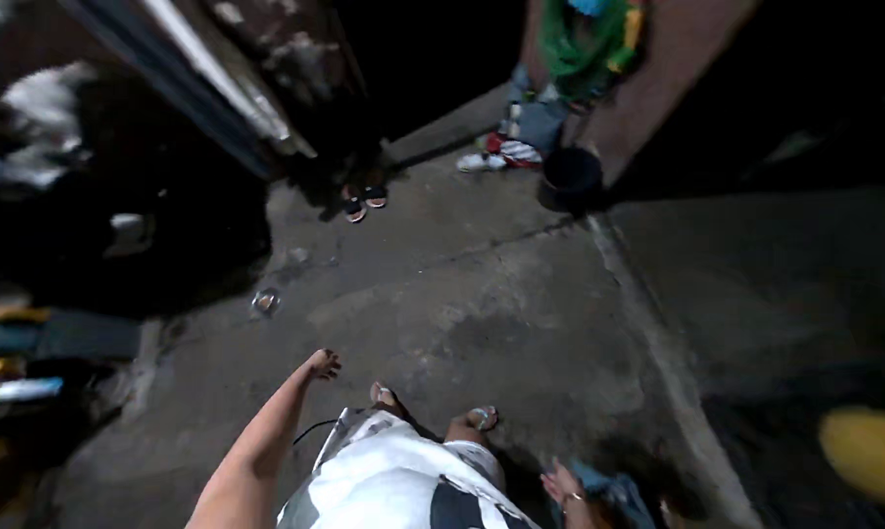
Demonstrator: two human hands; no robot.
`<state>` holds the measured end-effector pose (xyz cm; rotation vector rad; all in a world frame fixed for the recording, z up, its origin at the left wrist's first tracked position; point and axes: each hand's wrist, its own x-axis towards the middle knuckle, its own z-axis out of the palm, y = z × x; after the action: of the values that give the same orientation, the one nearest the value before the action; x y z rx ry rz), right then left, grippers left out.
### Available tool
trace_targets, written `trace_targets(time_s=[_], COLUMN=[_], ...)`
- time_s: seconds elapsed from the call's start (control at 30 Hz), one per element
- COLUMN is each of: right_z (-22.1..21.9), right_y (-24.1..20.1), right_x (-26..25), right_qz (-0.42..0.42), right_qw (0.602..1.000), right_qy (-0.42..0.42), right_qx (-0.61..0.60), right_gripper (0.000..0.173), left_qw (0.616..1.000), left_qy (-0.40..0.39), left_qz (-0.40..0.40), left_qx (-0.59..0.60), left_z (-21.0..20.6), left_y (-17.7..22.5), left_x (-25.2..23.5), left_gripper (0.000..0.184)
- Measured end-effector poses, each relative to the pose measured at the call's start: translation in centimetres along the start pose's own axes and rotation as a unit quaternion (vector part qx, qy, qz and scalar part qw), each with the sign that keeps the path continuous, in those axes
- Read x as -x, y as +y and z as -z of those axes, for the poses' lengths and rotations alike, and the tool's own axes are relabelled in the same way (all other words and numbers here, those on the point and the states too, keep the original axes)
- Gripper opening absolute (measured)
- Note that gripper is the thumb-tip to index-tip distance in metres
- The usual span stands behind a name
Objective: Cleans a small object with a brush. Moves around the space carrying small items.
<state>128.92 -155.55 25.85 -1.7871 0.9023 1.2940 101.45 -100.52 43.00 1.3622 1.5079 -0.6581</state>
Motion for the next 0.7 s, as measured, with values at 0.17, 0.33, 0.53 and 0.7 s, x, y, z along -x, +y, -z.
trace_targets(time_s=[0.17,0.33,0.53,0.7], right_z=[-11.8,-23.3,-34.6,-43.4], right_y=[-7.2,-12.0,-9.9,-8.4], right_x=[2.0,8.2,9.9,12.0], right_qz=[0.072,0.184,0.211,0.170], right_qw=[0.989,0.956,0.843,0.763], right_qy=[-0.008,0.010,-0.029,-0.020], right_qx=[0.126,0.226,0.494,0.623], right_gripper=[0.059,0.048,0.050,0.050], left_qw=[0.982,0.931,0.844,0.766], left_qy=[0.052,0.082,0.117,0.136], left_qz=[0.055,0.125,0.210,0.278], left_qx=[0.173,0.333,0.480,0.564], left_z=[3.8,3.8,-1.6,-6.9], left_y=[-16.2,-32.9,-47.8,-54.2], left_x=[0.8,0.8,4.8,6.9], left_gripper=[0.045,0.044,0.037,0.040])
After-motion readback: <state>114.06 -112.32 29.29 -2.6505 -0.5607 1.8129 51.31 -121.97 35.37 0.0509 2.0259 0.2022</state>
